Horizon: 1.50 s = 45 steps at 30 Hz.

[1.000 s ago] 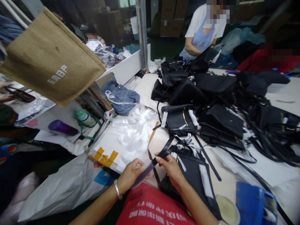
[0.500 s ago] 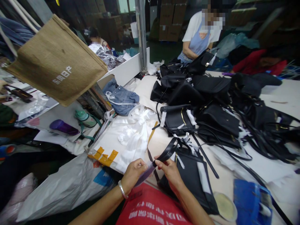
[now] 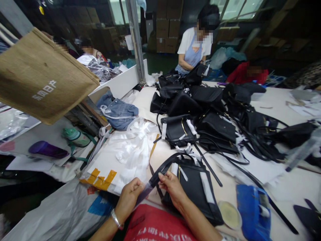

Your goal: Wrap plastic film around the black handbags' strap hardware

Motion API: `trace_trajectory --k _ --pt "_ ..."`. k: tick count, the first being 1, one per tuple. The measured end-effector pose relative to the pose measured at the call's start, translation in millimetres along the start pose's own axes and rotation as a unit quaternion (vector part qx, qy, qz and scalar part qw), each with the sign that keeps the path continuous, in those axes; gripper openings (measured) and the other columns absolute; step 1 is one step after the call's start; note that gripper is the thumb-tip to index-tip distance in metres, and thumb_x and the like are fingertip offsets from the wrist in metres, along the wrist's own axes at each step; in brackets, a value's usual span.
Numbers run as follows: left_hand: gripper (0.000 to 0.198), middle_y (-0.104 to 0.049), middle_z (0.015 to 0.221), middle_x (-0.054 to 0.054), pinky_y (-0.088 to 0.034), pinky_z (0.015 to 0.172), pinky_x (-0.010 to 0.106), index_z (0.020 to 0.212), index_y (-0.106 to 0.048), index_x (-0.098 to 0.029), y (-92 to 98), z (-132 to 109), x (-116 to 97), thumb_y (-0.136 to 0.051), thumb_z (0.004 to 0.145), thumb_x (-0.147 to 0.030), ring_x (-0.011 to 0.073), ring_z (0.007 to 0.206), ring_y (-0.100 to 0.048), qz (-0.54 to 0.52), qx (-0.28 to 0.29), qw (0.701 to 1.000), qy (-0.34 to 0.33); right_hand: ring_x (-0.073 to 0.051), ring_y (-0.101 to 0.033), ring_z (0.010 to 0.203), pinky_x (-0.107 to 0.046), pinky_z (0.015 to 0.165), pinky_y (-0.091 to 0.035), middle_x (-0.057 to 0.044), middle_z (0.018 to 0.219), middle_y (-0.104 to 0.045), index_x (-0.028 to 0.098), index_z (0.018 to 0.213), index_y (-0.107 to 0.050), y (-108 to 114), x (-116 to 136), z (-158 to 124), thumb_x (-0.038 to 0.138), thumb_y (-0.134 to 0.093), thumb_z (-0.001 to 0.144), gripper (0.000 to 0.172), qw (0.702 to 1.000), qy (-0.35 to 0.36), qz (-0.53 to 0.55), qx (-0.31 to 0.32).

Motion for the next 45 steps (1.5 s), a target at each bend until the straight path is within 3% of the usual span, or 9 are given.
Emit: trace_trajectory --k 5,12,18,23,28,33,38,42,45 --pt "0.028 -0.059 0.058 -0.002 -0.038 0.053 0.022 0.068 -0.049 -0.018 -5.2 3.2 -6.8 -0.057 0.078 -0.043 0.0129 0.056 -0.053 -0.016 0.005 1.0 -0.02 -0.009 -0.055 0.055 -0.019 0.051 -0.044 0.001 0.064 -0.06 0.014 0.086 -0.06 -20.2 -27.1 -11.3 0.043 -0.076 0.066 0.039 0.998 -0.046 0.017 0.047" --pt "0.029 -0.059 0.06 -0.001 -0.04 0.054 0.023 0.069 -0.049 -0.019 -12.1 9.1 -15.9 -0.055 0.08 -0.045 0.0143 0.057 -0.054 0.012 0.007 1.0 -0.008 -0.006 -0.053 0.052 -0.017 0.046 -0.046 0.0 0.073 -0.061 0.015 0.087 -0.058 1.1 4.9 0.2 0.045 -0.074 0.068 0.039 0.998 -0.033 0.062 -0.006" --pt "0.028 -0.042 0.052 -0.006 -0.025 0.048 0.021 0.067 -0.048 -0.019 -15.9 18.1 -35.1 -0.05 0.084 -0.042 0.0094 0.049 -0.037 0.141 -0.027 0.985 -0.094 -0.008 -0.055 0.05 -0.019 0.045 -0.047 0.002 0.065 -0.057 0.015 0.086 -0.056 -9.4 -11.3 -2.4 0.044 -0.078 0.062 0.044 0.995 -0.063 0.065 0.045" --pt "0.024 -0.044 0.056 -0.005 -0.027 0.053 0.022 0.071 -0.047 -0.019 -26.1 24.2 -38.2 -0.042 0.087 -0.035 0.0109 0.054 -0.041 0.234 -0.025 0.964 -0.125 -0.008 -0.055 0.052 -0.02 0.05 -0.048 0.001 0.065 -0.059 0.015 0.088 -0.057 -2.2 -9.9 -6.9 0.043 -0.079 0.063 0.044 0.993 -0.08 0.044 0.071" --pt "0.024 -0.047 0.058 -0.005 -0.03 0.054 0.022 0.073 -0.047 -0.019 -28.6 28.8 -28.7 -0.041 0.088 -0.036 0.0112 0.055 -0.044 0.202 -0.039 0.972 -0.116 -0.009 -0.057 0.061 -0.021 0.055 -0.049 0.002 0.073 -0.058 0.017 0.095 -0.057 -6.2 0.7 -10.9 0.041 -0.076 0.067 0.041 0.991 -0.077 0.054 0.094" --pt "0.029 -0.057 0.064 -0.002 -0.038 0.056 0.023 0.079 -0.051 -0.018 -37.9 30.6 -18.1 -0.047 0.085 -0.046 0.0134 0.059 -0.053 0.109 -0.006 0.991 -0.082 -0.005 -0.042 0.043 -0.018 0.042 -0.037 0.005 0.058 -0.052 0.015 0.086 -0.057 3.1 -9.7 0.5 0.04 -0.076 0.067 0.037 0.997 -0.06 -0.008 0.038" --pt "0.044 -0.066 0.075 0.005 -0.047 0.063 0.028 0.088 -0.057 -0.015 -43.5 29.7 -14.9 -0.043 0.083 -0.057 0.0167 0.066 -0.061 -0.032 0.137 0.99 0.009 -0.006 -0.04 0.042 -0.019 0.043 -0.034 0.006 0.05 -0.047 0.015 0.079 -0.056 10.7 -7.5 9.0 0.038 -0.072 0.071 0.029 0.998 -0.047 -0.005 0.046" --pt "0.048 -0.069 0.075 0.01 -0.049 0.067 0.033 0.089 -0.063 -0.013 -56.0 9.6 -4.5 -0.049 0.08 -0.058 0.0217 0.07 -0.066 -0.095 0.369 0.916 0.121 -0.004 -0.041 0.046 -0.018 0.044 -0.033 0.004 0.06 -0.051 0.014 0.079 -0.058 9.7 7.0 8.6 0.037 -0.075 0.068 0.03 0.998 -0.033 -0.007 0.059" --pt "0.046 -0.07 0.073 0.011 -0.048 0.062 0.031 0.089 -0.064 -0.011 -52.5 7.3 1.7 -0.061 0.074 -0.055 0.0209 0.063 -0.065 -0.103 0.404 0.901 0.122 -0.006 -0.045 0.049 -0.019 0.049 -0.039 0.005 0.059 -0.05 0.016 0.084 -0.058 6.2 7.3 4.6 0.041 -0.075 0.068 0.034 0.997 -0.051 -0.003 0.06"
Point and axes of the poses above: each hand's wrist, its own z-axis towards the middle knuckle, its own y-axis out of the back of the hand, x = y × z, the point moved 8 cm from there along z, towards the middle knuckle
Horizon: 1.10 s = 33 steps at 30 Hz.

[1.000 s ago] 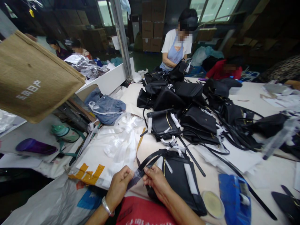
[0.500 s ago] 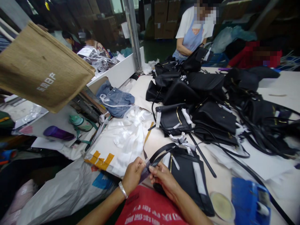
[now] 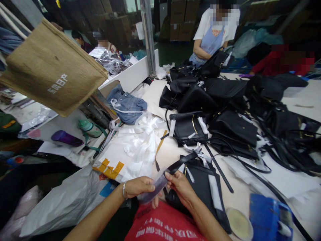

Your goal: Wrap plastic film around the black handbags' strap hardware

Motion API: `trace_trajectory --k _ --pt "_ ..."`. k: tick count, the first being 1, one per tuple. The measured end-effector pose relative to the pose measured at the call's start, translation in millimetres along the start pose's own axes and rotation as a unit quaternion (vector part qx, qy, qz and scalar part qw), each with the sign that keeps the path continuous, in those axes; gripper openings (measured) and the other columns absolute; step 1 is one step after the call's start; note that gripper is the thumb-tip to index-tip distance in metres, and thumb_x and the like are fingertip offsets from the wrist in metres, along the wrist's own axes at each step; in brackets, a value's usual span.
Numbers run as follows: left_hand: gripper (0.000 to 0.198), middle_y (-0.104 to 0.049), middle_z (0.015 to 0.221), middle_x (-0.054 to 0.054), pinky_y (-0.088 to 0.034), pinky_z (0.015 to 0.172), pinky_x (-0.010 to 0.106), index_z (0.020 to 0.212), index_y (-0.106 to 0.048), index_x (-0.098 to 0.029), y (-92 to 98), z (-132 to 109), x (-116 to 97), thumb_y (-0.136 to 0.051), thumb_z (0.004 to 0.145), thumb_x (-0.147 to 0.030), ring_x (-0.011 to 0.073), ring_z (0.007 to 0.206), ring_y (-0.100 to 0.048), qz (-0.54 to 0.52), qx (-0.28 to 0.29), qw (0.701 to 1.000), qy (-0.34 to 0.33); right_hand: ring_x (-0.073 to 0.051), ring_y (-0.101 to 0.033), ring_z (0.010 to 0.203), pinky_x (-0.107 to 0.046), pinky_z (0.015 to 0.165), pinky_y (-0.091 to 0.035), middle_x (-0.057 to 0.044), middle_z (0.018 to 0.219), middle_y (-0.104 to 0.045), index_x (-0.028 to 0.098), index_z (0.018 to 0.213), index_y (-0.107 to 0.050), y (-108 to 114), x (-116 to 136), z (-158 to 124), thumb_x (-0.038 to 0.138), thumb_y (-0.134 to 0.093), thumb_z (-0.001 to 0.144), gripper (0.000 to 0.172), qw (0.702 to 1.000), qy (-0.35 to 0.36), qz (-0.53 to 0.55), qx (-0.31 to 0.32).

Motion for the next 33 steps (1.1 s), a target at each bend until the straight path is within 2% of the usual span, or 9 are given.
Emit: trace_trajectory --k 4,12,17,21,24,26,28,30,33 --pt "0.046 -0.07 0.073 0.011 -0.046 0.058 0.026 0.089 -0.062 -0.011 16.6 0.8 -0.3 -0.063 0.072 -0.054 0.0184 0.058 -0.064 0.008 -0.083 0.996 -0.043 -0.008 -0.051 0.054 -0.022 0.054 -0.046 0.004 0.065 -0.055 0.018 0.095 -0.057 -8.5 -11.4 -5.8 0.044 -0.076 0.066 0.043 1.0 -0.014 -0.015 0.007" --pt "0.041 -0.068 0.081 0.009 -0.046 0.057 0.028 0.094 -0.051 -0.015 25.8 -11.0 -4.0 -0.052 0.081 -0.053 0.0181 0.062 -0.064 0.06 -0.189 0.978 -0.063 -0.01 -0.055 0.051 -0.022 0.051 -0.046 0.001 0.059 -0.059 0.015 0.086 -0.056 -13.6 -21.6 -6.2 0.048 -0.076 0.063 0.045 0.999 0.004 -0.041 -0.018" --pt "0.039 -0.056 0.063 -0.003 -0.04 0.054 0.022 0.072 -0.045 -0.018 45.0 -30.1 -25.8 -0.044 0.084 -0.055 0.0112 0.056 -0.053 0.243 -0.287 0.919 -0.12 -0.011 -0.056 0.05 -0.022 0.049 -0.047 0.002 0.06 -0.059 0.015 0.093 -0.055 -16.2 -12.6 -8.4 0.045 -0.074 0.066 0.045 0.999 0.018 -0.035 -0.011" --pt "0.04 -0.055 0.057 -0.005 -0.028 0.039 0.02 0.075 -0.044 -0.019 51.1 -48.8 -45.1 -0.037 0.086 -0.056 0.0074 0.037 -0.04 0.282 -0.314 0.903 -0.08 -0.011 -0.053 0.044 -0.023 0.045 -0.046 0.003 0.054 -0.056 0.015 0.093 -0.054 -12.8 -8.4 -7.6 0.046 -0.072 0.067 0.044 0.997 0.021 -0.067 -0.02" --pt "0.04 -0.058 0.061 -0.003 -0.024 0.037 0.019 0.078 -0.047 -0.019 35.2 -57.5 -55.2 -0.035 0.087 -0.055 0.0055 0.034 -0.034 0.246 -0.296 0.921 -0.065 -0.012 -0.055 0.048 -0.023 0.047 -0.046 0.003 0.058 -0.057 0.016 0.094 -0.056 -13.4 -3.0 -6.0 0.045 -0.072 0.067 0.043 0.995 0.047 -0.077 -0.04" --pt "0.038 -0.061 0.071 0.0 -0.035 0.044 0.021 0.081 -0.05 -0.019 17.7 -57.3 -59.2 -0.033 0.089 -0.051 0.0084 0.044 -0.046 0.259 -0.291 0.917 -0.087 -0.012 -0.056 0.053 -0.023 0.051 -0.047 0.001 0.063 -0.059 0.016 0.091 -0.057 -17.9 -1.3 -5.1 0.044 -0.072 0.066 0.04 0.995 0.058 -0.065 -0.047" --pt "0.032 -0.062 0.088 0.005 -0.046 0.066 0.027 0.079 -0.053 -0.019 1.9 -56.6 -64.9 -0.037 0.089 -0.044 0.0152 0.073 -0.058 0.33 -0.326 0.874 -0.147 -0.012 -0.056 0.056 -0.024 0.054 -0.047 0.0 0.066 -0.06 0.016 0.083 -0.059 -22.8 -0.9 -4.7 0.043 -0.072 0.066 0.035 0.995 0.063 -0.056 -0.053" --pt "0.027 -0.056 0.112 0.009 -0.041 0.09 0.032 0.075 -0.054 -0.018 -11.1 -55.6 -66.7 -0.04 0.089 -0.037 0.0207 0.104 -0.053 0.4 -0.367 0.814 -0.206 -0.013 -0.054 0.058 -0.024 0.054 -0.046 -0.001 0.067 -0.06 0.016 0.076 -0.059 -26.7 0.1 -4.8 0.042 -0.07 0.067 0.03 0.995 0.071 -0.054 -0.053" --pt "0.026 -0.053 0.117 0.009 -0.037 0.094 0.033 0.076 -0.055 -0.019 -16.8 -48.4 -56.4 -0.038 0.091 -0.032 0.0214 0.111 -0.048 0.427 -0.378 0.79 -0.223 -0.013 -0.052 0.059 -0.023 0.053 -0.043 -0.001 0.066 -0.059 0.017 0.073 -0.059 -28.8 2.2 -5.8 0.036 -0.071 0.066 0.024 0.994 0.089 -0.048 -0.04"
Point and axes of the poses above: each hand's wrist, its own z-axis towards the middle knuckle, its own y-axis out of the back of the hand, x = y × z, the point moved 8 cm from there along z, towards the middle knuckle
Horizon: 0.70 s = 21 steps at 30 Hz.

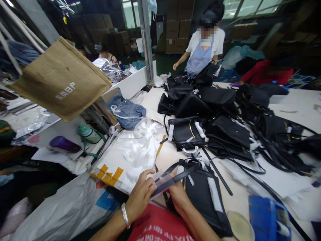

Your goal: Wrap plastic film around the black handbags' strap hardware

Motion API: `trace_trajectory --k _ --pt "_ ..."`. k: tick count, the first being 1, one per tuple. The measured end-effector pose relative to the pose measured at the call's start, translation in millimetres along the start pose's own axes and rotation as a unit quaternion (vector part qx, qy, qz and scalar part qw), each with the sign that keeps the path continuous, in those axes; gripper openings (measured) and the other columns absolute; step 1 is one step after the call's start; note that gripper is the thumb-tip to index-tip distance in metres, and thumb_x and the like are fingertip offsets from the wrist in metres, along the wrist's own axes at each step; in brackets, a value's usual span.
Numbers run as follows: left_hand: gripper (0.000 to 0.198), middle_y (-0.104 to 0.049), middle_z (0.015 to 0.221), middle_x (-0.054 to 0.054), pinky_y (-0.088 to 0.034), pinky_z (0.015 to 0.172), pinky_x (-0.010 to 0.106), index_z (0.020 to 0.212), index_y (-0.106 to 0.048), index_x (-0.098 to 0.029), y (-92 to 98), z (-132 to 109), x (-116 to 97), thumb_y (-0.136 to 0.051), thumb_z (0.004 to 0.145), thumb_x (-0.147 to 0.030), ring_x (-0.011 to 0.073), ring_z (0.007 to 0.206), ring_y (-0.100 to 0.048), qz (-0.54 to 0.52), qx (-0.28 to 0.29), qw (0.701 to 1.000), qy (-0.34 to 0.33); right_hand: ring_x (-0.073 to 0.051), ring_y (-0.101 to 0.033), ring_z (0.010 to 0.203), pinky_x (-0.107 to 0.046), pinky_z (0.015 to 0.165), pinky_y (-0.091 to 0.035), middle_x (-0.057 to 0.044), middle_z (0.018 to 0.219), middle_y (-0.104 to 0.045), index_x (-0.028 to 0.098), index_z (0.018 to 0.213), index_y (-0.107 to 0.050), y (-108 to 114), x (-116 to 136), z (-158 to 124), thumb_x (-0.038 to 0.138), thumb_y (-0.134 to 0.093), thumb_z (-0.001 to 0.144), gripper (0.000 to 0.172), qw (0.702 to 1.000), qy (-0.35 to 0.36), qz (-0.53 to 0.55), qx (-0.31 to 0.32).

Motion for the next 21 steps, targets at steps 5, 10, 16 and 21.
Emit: trace_trajectory --k 5,10,16,21 --pt "0.028 -0.055 0.073 0.001 -0.039 0.065 0.026 0.078 -0.054 -0.019 -5.0 -1.5 20.2 -0.035 0.092 -0.035 0.0157 0.069 -0.05 -0.018 -0.004 0.998 0.056 -0.012 -0.051 0.059 -0.024 0.058 -0.044 0.0 0.069 -0.059 0.017 0.08 -0.061 0.3 0.8 -7.9 0.028 -0.07 0.067 0.019 0.998 -0.013 0.048 0.033" --pt "0.023 -0.055 0.08 0.003 -0.038 0.072 0.028 0.082 -0.053 -0.02 -2.2 -6.9 18.7 -0.036 0.092 -0.031 0.0175 0.076 -0.052 0.04 -0.051 0.998 0.014 -0.019 -0.056 0.082 -0.029 0.068 -0.047 -0.005 0.092 -0.062 0.019 0.098 -0.062 -8.2 6.5 -20.6 0.033 -0.078 0.058 0.045 0.989 -0.022 0.095 0.112" --pt "0.018 -0.06 0.083 0.004 -0.04 0.074 0.03 0.092 -0.055 -0.023 -14.6 -15.2 25.1 -0.041 0.09 -0.034 0.0196 0.079 -0.058 -0.003 -0.037 0.999 0.039 -0.012 -0.05 0.056 -0.025 0.058 -0.041 -0.002 0.063 -0.06 0.014 0.075 -0.064 13.9 -10.1 -11.5 0.045 -0.071 0.069 0.033 0.999 -0.014 0.003 0.03" --pt "0.044 -0.064 0.08 0.003 -0.046 0.066 0.028 0.119 -0.043 -0.018 -37.1 -8.7 39.9 -0.051 0.085 -0.043 0.0171 0.069 -0.061 -0.276 0.061 0.945 0.166 -0.012 -0.049 0.057 -0.023 0.055 -0.038 0.001 0.063 -0.058 0.015 0.076 -0.063 15.2 -6.2 -11.7 0.043 -0.073 0.068 0.031 1.0 0.014 -0.009 0.014"
Point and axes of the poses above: each hand's wrist, its own z-axis towards the middle knuckle, its own y-axis out of the back of the hand, x = y × z, the point moved 8 cm from there along z, towards the middle knuckle
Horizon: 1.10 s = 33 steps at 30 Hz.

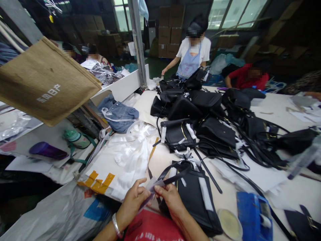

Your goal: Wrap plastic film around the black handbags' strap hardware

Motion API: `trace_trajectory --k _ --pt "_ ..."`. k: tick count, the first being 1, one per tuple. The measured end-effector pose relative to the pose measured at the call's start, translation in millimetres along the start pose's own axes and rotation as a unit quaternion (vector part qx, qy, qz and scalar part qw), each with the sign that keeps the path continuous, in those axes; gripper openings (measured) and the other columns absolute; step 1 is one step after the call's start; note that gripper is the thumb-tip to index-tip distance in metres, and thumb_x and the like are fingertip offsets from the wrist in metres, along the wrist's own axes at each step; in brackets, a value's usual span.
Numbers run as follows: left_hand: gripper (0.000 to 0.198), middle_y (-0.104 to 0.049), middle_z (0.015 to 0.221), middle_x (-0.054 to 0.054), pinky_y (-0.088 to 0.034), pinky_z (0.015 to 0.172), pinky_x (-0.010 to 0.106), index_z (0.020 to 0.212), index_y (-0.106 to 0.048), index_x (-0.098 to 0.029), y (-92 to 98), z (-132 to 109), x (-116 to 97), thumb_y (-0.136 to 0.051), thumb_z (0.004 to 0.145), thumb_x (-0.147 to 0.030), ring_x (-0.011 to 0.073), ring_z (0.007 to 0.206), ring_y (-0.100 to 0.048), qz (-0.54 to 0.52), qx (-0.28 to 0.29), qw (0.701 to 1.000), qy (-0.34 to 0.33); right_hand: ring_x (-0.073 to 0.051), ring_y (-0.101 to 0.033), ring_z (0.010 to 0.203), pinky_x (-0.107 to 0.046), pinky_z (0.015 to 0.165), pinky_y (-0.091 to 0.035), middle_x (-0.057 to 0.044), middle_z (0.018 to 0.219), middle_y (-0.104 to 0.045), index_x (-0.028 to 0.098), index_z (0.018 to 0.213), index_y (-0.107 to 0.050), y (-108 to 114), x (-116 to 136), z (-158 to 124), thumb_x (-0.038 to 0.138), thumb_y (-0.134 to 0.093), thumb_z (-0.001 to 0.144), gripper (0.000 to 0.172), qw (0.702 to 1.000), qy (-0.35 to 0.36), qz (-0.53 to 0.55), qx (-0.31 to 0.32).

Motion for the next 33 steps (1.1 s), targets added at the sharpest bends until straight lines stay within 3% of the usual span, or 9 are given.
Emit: trace_trajectory --k 2,4,8,12,26,29,33 --pt "0.038 -0.064 0.077 0.004 -0.044 0.061 0.026 0.107 -0.05 -0.015 -11.8 3.5 4.7 -0.052 0.084 -0.045 0.015 0.063 -0.061 -0.043 0.086 0.994 0.042 -0.012 -0.049 0.058 -0.023 0.055 -0.038 0.001 0.063 -0.058 0.016 0.078 -0.063 -3.5 5.4 -2.1 0.042 -0.073 0.068 0.03 1.0 0.012 -0.016 0.01" --pt "0.035 -0.063 0.071 0.003 -0.04 0.054 0.022 0.095 -0.054 -0.013 -14.7 5.6 5.6 -0.048 0.086 -0.047 0.0119 0.056 -0.058 -0.027 0.12 0.991 0.045 -0.012 -0.049 0.058 -0.023 0.056 -0.04 0.001 0.064 -0.058 0.015 0.079 -0.063 -6.7 6.4 -3.9 0.044 -0.074 0.067 0.033 0.999 0.005 -0.026 0.027" --pt "0.035 -0.058 0.063 -0.001 -0.033 0.047 0.02 0.084 -0.053 -0.015 -3.9 8.2 3.6 -0.041 0.088 -0.048 0.0071 0.046 -0.048 0.068 0.074 0.995 0.008 -0.014 -0.054 0.06 -0.025 0.055 -0.044 -0.001 0.068 -0.059 0.017 0.093 -0.06 3.1 1.9 -5.8 0.05 -0.068 0.072 0.04 1.0 -0.021 -0.002 -0.003" --pt "0.033 -0.058 0.06 -0.003 -0.03 0.043 0.02 0.09 -0.046 -0.018 1.3 7.4 2.4 -0.037 0.089 -0.05 0.008 0.042 -0.048 0.095 0.042 0.995 0.005 -0.012 -0.053 0.058 -0.024 0.055 -0.045 0.0 0.066 -0.057 0.018 0.086 -0.058 15.3 4.8 -6.5 0.05 -0.065 0.075 0.035 0.999 -0.015 -0.005 -0.05" --pt "0.027 -0.062 0.06 -0.002 -0.038 0.05 0.025 0.083 -0.04 -0.022 7.6 1.7 -12.7 -0.032 0.091 -0.046 0.013 0.044 -0.052 0.145 -0.029 0.989 -0.024 -0.013 -0.055 0.061 -0.024 0.054 -0.044 -0.001 0.069 -0.058 0.017 0.089 -0.058 13.7 1.6 -4.0 0.048 -0.067 0.074 0.036 0.999 -0.036 -0.009 -0.027" --pt "0.023 -0.062 0.06 -0.002 -0.039 0.055 0.026 0.085 -0.042 -0.023 12.5 -1.9 -17.5 -0.033 0.092 -0.043 0.0148 0.048 -0.055 0.193 -0.039 0.98 -0.034 -0.012 -0.054 0.065 -0.023 0.054 -0.044 -0.001 0.076 -0.057 0.019 0.095 -0.057 26.2 9.7 -2.6 0.048 -0.065 0.076 0.036 0.996 -0.021 0.039 -0.076" --pt "0.023 -0.062 0.065 0.0 -0.04 0.061 0.026 0.084 -0.042 -0.023 10.9 -4.0 -25.8 -0.03 0.093 -0.042 0.0165 0.058 -0.059 0.237 -0.042 0.97 -0.04 -0.008 -0.049 0.061 -0.019 0.052 -0.041 0.0 0.077 -0.055 0.017 0.089 -0.059 34.2 4.8 -3.2 0.045 -0.068 0.075 0.032 0.989 -0.011 0.052 -0.137"
Point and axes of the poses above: each hand's wrist, its own z-axis towards the middle knuckle, its own y-axis out of the back of the hand, x = y × z, the point moved 8 cm from there along z, towards the middle knuckle
